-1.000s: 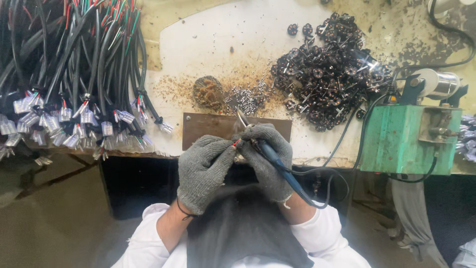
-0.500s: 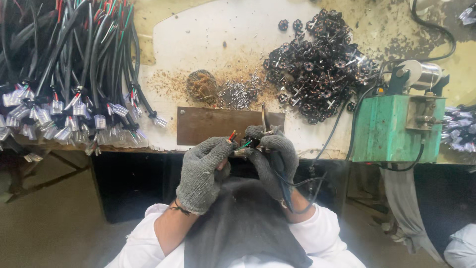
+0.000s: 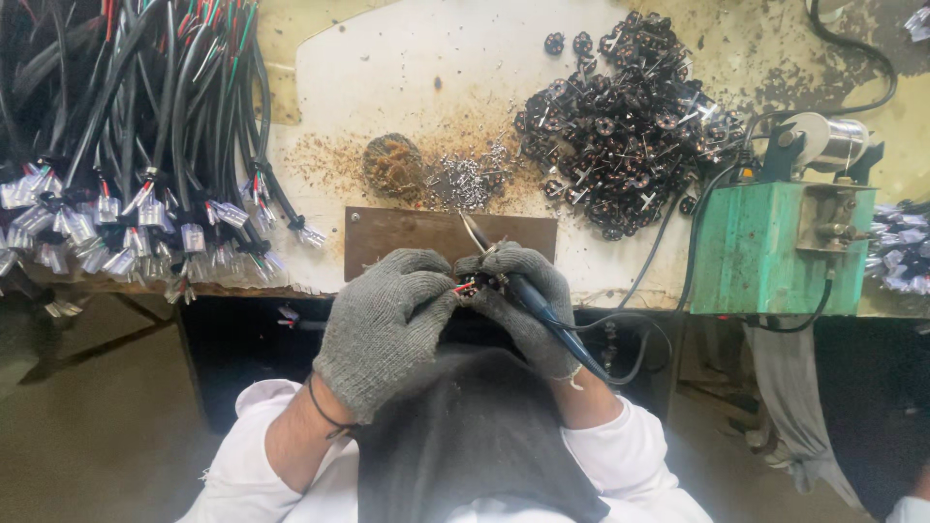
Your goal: The person uses a soldering iron to attach small black components to the ends of multi-colored wires. They repeatedly pick up a wire, apply heat and solder to the connection point, and place the finished unit on the table. The process is repeated for several wires throughout the clip.
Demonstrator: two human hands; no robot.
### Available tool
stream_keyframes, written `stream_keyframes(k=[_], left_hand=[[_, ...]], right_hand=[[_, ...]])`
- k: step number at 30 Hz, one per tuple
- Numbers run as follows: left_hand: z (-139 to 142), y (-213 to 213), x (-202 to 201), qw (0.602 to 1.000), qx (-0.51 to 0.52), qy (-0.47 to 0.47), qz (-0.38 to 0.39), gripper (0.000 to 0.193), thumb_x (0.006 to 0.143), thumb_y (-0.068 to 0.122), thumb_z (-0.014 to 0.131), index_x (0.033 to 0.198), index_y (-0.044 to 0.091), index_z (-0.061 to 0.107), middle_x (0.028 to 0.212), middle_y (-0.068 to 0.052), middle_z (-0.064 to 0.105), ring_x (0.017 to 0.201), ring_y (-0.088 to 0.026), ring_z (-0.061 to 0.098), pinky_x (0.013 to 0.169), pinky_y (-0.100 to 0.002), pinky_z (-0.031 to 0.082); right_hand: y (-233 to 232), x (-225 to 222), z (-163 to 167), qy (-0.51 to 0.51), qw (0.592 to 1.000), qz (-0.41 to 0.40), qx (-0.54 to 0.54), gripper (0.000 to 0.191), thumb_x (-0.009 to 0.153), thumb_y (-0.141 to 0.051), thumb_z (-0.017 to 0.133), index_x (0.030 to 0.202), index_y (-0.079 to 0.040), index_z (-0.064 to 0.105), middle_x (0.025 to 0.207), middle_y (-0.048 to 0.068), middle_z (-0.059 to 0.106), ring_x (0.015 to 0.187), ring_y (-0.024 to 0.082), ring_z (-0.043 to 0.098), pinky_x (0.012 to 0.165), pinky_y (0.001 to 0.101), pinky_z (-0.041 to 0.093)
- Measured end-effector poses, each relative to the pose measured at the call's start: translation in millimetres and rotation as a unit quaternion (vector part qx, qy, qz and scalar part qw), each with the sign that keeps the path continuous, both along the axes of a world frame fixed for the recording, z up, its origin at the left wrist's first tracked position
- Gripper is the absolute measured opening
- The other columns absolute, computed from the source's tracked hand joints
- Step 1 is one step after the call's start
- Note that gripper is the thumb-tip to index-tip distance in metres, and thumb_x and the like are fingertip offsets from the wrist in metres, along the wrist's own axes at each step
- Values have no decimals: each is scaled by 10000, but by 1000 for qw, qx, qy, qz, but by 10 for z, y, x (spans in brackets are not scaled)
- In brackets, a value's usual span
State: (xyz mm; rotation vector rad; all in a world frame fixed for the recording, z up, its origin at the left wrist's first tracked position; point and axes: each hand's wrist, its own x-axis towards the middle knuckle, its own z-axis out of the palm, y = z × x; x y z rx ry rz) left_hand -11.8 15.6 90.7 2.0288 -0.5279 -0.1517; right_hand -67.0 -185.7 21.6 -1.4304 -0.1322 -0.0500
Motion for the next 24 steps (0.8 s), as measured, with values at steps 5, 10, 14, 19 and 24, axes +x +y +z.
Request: stream_keyframes(k=[5,10,14,19,24], left_hand=[[-97,57,110,991,35,123,-42,194,849,207,737,963,58,788,946,-120,772,798,-292,753,727,-364,577],[-293,22,123,988,-3,152,-5,211,865,225,720,973,55,782,895,-110,778,747,-252,777,683,-343,585],[-536,-131,191,993,0,114,29,194,897,231,703,948,61,782,860,-116,766,766,-265,760,694,-363,572],[-731,-245,242,998,43,44,1,179,918,214,671,907,67,773,876,-132,739,821,-324,712,744,-432,546],[-775,-263,254,984,174,-3,-40,187,908,220,632,814,90,727,811,-147,679,800,-363,675,729,-486,527]], right_hand=[[-17,59,19,78,993,25,90,319,911,86,759,1177,-22,622,1200,147,676,1156,251,677,1027,383,564],[18,156,108,110,991,-25,66,300,926,104,697,1184,-30,626,1212,114,678,1202,239,668,1079,364,543],[52,183,209,35,980,-103,-164,383,877,127,674,1221,-34,624,1231,105,658,1210,225,633,1090,344,518],[98,293,172,-54,913,-126,-385,392,812,41,783,1172,-74,680,1053,94,683,1029,282,625,934,377,520],[88,366,103,-79,884,-126,-442,376,809,0,807,1153,-87,684,1026,96,700,1024,307,632,927,402,516]])
